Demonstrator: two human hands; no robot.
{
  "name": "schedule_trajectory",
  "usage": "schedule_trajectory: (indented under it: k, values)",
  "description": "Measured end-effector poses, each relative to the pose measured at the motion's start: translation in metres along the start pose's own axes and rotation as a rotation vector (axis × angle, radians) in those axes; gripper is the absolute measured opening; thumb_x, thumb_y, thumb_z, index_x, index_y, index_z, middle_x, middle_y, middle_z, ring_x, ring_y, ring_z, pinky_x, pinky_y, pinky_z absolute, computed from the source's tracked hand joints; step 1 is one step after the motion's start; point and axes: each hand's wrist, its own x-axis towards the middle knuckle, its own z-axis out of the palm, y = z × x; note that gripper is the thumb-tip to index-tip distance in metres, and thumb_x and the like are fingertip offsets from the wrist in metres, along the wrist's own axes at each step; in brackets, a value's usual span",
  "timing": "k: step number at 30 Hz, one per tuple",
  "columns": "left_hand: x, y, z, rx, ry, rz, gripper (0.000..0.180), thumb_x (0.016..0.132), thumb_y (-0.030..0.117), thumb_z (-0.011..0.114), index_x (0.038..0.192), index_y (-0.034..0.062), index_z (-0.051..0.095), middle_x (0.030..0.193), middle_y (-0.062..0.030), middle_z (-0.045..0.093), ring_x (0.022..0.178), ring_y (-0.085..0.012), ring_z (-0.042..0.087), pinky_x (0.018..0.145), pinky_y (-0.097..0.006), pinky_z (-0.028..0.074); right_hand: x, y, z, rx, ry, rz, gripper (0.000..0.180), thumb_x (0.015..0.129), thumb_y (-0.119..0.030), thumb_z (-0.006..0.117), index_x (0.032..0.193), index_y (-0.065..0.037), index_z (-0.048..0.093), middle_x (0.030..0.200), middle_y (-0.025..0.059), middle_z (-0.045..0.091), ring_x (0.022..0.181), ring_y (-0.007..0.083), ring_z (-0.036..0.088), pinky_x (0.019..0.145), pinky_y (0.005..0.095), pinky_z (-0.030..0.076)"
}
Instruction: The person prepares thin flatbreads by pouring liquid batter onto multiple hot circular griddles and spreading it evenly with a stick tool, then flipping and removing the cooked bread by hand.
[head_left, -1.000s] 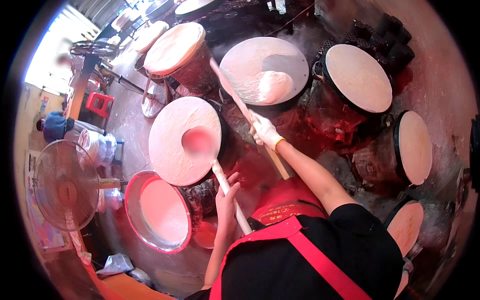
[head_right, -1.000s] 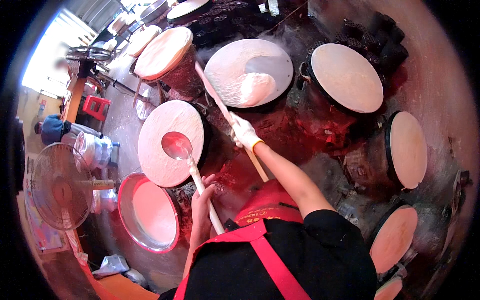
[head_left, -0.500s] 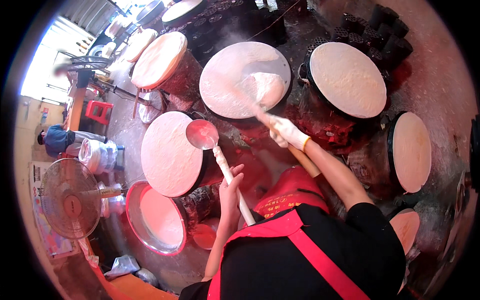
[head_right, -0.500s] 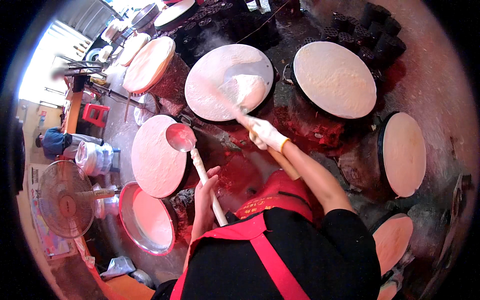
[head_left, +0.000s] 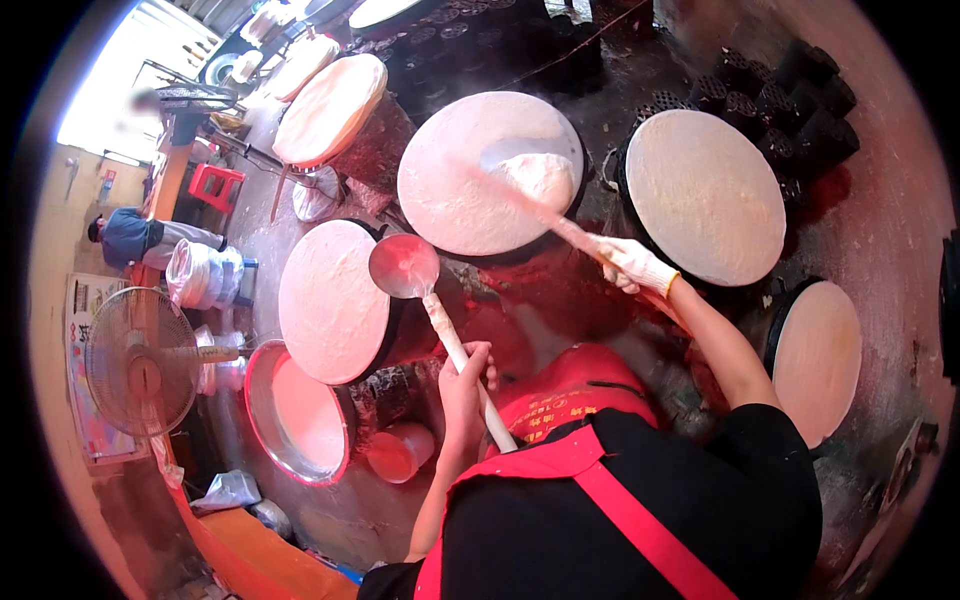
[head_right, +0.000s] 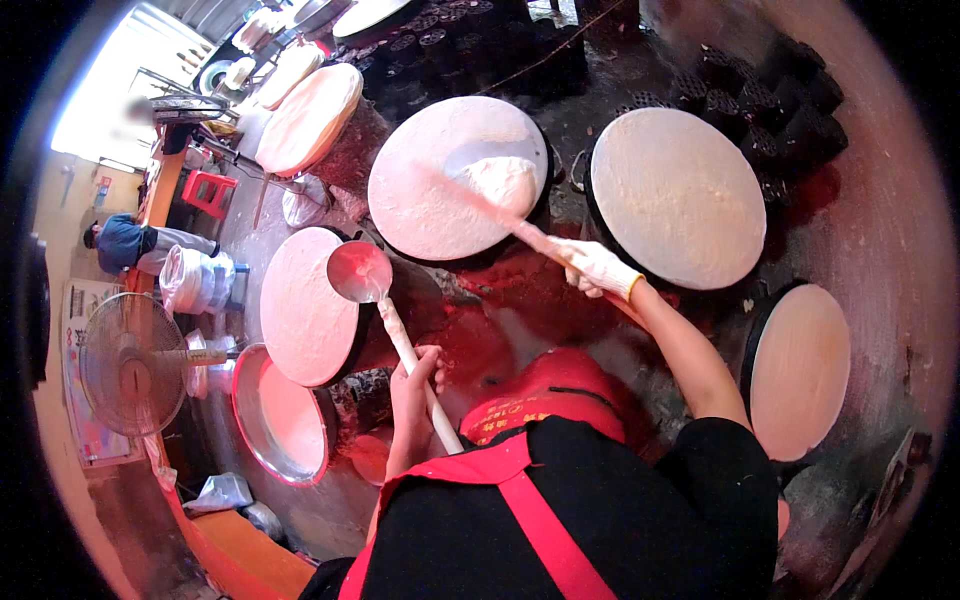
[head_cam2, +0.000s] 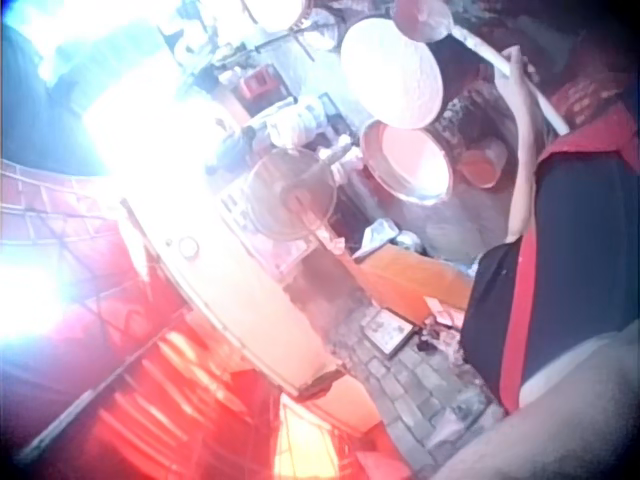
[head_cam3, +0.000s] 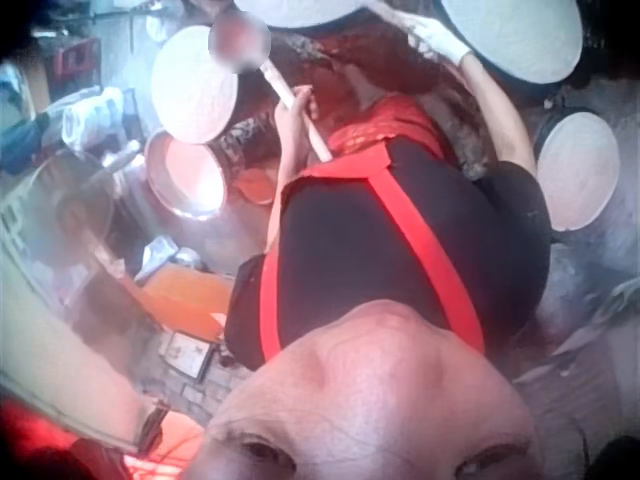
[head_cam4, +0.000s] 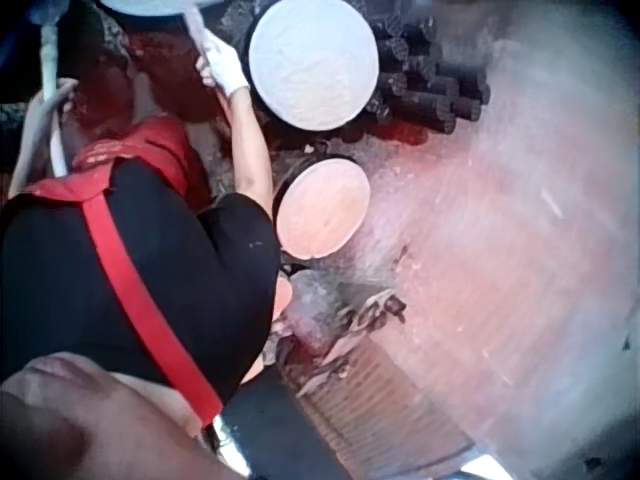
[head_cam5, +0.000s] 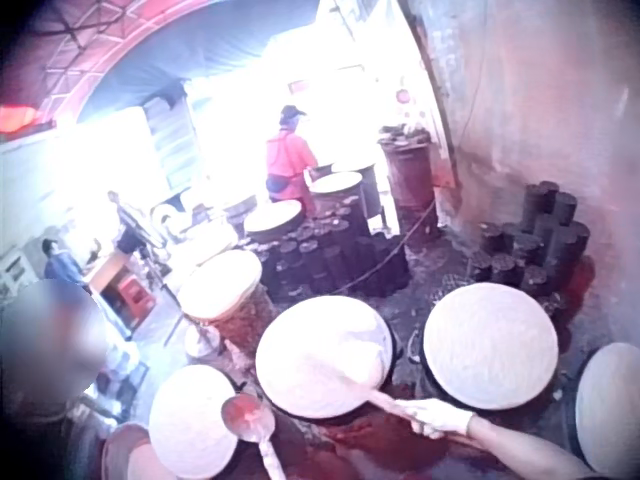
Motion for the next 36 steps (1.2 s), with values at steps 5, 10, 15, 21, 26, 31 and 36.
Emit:
schedule_trajectory:
  k: [5,10,15,21,26,31,36]
  values:
    - [0.003,-0.002,0.004,-0.010,-0.033,-0.026,0.012,0.090,0.017,0.061,0.089,0.0063,0.055,0.064,-0.0013,0.054,0.044,-0.0048,0.041,0.039,-0.018,0.031,0.054,-0.044,-0.016,0.000,0.276,-0.197,0.043,0.096,-0.038,0.044,0.136,-0.024,0.046,0.059,-0.0018,0.043,0.039,0.0050,0.032,0.035,0.0217,0.027]
    - [0.015,0.008,-0.001,0.017,-0.068,0.022,0.016,0.092,0.020,0.058,0.097,0.0070,0.051,0.061,-0.0017,0.052,0.041,-0.0051,0.038,0.035,-0.019,0.027,0.110,-0.082,0.030,-0.686,0.732,-0.325,0.041,0.090,-0.031,0.047,0.128,-0.014,0.052,0.113,0.0188,0.060,0.106,0.0384,0.055,0.090,0.0417,0.044]
    - [0.024,0.020,-0.015,-0.094,-0.110,-0.057,0.020,0.095,0.024,0.053,0.106,0.0081,0.046,0.063,-0.0020,0.048,0.040,-0.0059,0.036,0.036,-0.019,0.027,0.068,-0.055,0.038,-0.633,0.623,-0.678,0.039,0.091,-0.026,0.050,0.126,-0.011,0.053,0.118,0.0165,0.059,0.107,0.0325,0.058,0.090,0.0371,0.046]
    - [0.041,0.019,-0.025,-0.084,-0.127,-0.091,0.016,0.095,0.019,0.053,0.100,0.0051,0.047,0.075,-0.0021,0.048,0.053,-0.0060,0.042,0.038,-0.019,0.030,0.094,-0.007,0.062,0.011,0.787,-0.581,0.039,0.090,-0.014,0.056,0.128,-0.007,0.053,0.099,0.0077,0.068,0.067,0.0077,0.056,0.061,0.0222,0.045]
    - [0.055,0.026,-0.032,-0.134,-0.236,-0.170,0.011,0.094,0.015,0.052,0.095,0.0048,0.046,0.074,-0.0009,0.045,0.055,-0.0061,0.040,0.038,-0.018,0.029,0.049,-0.045,0.079,0.131,0.405,-0.327,0.034,0.089,-0.014,0.055,0.123,-0.016,0.061,0.057,-0.0069,0.045,0.041,0.0033,0.031,0.036,0.0222,0.024]
    - [0.051,0.028,-0.029,-0.118,-0.218,-0.216,0.013,0.094,0.013,0.051,0.103,0.0042,0.047,0.074,-0.0010,0.045,0.052,-0.0057,0.038,0.037,-0.016,0.027,0.057,0.014,0.072,0.204,0.755,-0.487,0.037,0.090,-0.018,0.059,0.127,-0.014,0.057,0.067,-0.0092,0.050,0.048,0.0024,0.035,0.041,0.0209,0.031]
    - [0.051,0.023,-0.030,-0.120,-0.262,-0.241,0.010,0.092,0.012,0.054,0.093,0.0078,0.045,0.072,-0.0002,0.045,0.053,-0.0064,0.040,0.038,-0.017,0.028,0.060,-0.026,0.067,0.096,0.552,-0.422,0.034,0.090,-0.020,0.059,0.123,-0.012,0.060,0.069,-0.0048,0.058,0.048,0.0034,0.036,0.042,0.0217,0.033]
